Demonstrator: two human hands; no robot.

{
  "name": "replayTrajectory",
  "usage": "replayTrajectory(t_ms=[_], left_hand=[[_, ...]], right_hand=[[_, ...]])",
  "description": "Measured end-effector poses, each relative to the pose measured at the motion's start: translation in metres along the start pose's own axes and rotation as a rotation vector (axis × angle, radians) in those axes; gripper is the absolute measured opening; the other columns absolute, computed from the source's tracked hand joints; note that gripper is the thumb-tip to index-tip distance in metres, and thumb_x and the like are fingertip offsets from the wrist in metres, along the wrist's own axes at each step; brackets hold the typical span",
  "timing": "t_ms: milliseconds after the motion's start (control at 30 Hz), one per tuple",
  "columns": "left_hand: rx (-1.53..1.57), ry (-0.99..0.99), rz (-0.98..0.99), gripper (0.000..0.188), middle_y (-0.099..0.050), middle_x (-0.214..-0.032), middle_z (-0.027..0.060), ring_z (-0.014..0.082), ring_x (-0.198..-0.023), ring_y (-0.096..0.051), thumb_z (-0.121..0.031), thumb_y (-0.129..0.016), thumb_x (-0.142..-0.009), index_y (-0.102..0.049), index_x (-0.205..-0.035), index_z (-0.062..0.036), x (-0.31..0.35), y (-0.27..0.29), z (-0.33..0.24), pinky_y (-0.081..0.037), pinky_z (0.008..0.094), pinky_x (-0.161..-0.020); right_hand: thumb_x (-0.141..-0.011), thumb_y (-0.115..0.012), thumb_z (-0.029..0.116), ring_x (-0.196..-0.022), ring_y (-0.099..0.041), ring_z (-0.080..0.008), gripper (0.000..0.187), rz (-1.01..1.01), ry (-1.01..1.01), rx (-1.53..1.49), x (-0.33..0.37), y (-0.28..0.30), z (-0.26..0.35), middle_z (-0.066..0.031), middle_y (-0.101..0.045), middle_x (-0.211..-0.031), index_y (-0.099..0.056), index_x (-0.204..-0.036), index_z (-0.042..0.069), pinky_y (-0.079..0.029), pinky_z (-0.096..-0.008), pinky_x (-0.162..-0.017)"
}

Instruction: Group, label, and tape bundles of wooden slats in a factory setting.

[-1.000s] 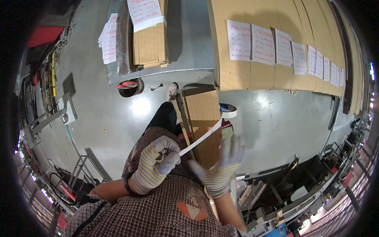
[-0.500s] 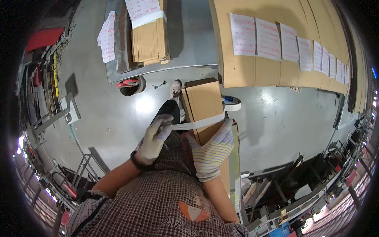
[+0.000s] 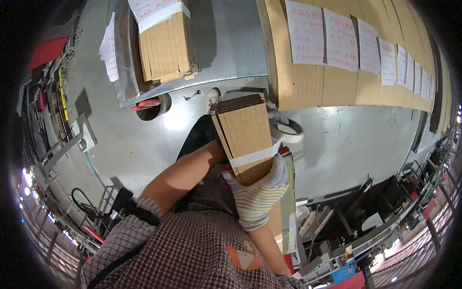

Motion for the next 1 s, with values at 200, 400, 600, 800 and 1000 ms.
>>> replayTrajectory(t_ms=[200, 400, 600, 800, 1000], left_hand=[[0.267, 0.397, -0.011, 0.047, -0.061, -0.13, 0.0181, 0.0275, -0.124, -0.057, -0.032, -0.056, -0.096, -0.056, -0.129, 0.0016, 0.045, 0.037, 0.009, -0.045, 0.0344, -0.105], [0.061, 0.031, -0.117, 0.04, -0.064, -0.117, 0.0122, 0.0217, -0.112, -0.061, -0.006, -0.069, -0.087, -0.058, -0.125, -0.0031, 0.125, 0.024, -0.142, -0.048, 0.0307, -0.095], [-1.45, -0.382, 0.235, 0.046, -0.057, -0.131, 0.0128, 0.0291, -0.082, -0.066, -0.02, -0.064, -0.085, -0.054, -0.128, -0.0072, 0.025, 0.012, -0.219, -0.056, 0.0375, -0.072], [-1.272, -0.141, 0.367, 0.027, -0.069, -0.087, 0.0164, 0.0327, -0.072, -0.067, -0.019, -0.057, -0.09, -0.06, -0.115, -0.0074, -0.023, 0.013, -0.201, -0.056, 0.0421, -0.06], [-1.305, -0.425, 0.444, 0.017, -0.064, -0.067, 0.0166, 0.0358, -0.056, -0.063, -0.02, -0.052, -0.095, -0.058, -0.097, -0.0041, -0.021, 0.005, -0.203, -0.051, 0.0448, -0.048]], right_hand=[[-0.053, -0.093, 0.053, -0.108, -0.053, -0.0379, 0.113, -0.038, -0.014, -0.001, 0.005, 0.003, -0.007, -0.0194, -0.053, -0.119, -0.038, -0.136, -0.001, -0.043, -0.0492, -0.093], [-0.057, -0.093, 0.042, -0.112, -0.053, -0.0392, 0.106, -0.03, -0.032, 0.021, 0.011, 0.002, -0.006, -0.0218, -0.051, -0.126, -0.039, -0.137, -0.002, -0.042, -0.0485, -0.096], [-0.071, -0.082, 0.029, -0.104, -0.06, -0.0324, 0.053, 0.017, 0.499, -0.255, -0.038, 0.083, 0.051, -0.0152, -0.057, -0.111, -0.061, -0.116, 0.009, -0.048, -0.0429, -0.09], [-0.083, -0.069, 0.037, -0.07, -0.066, -0.0277, 0.026, 0.683, 0.66, -0.054, -0.066, 0.07, 0.032, -0.007, -0.066, -0.077, -0.065, -0.095, 0.015, -0.051, -0.0436, -0.064], [-0.083, -0.066, 0.03, -0.077, -0.066, -0.036, 0.02, 0.734, 0.344, 0.267, -0.135, -0.01, -0.095, -0.0155, -0.068, -0.08, -0.07, -0.089, 0.012, -0.052, -0.0444, -0.067]])
Point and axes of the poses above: each hand's wrist, its own x-axis away from the middle knuckle, its own y-axis out of the back of the hand, z = x × y, the point moved 3 cm from there along -x, towards the middle knuckle
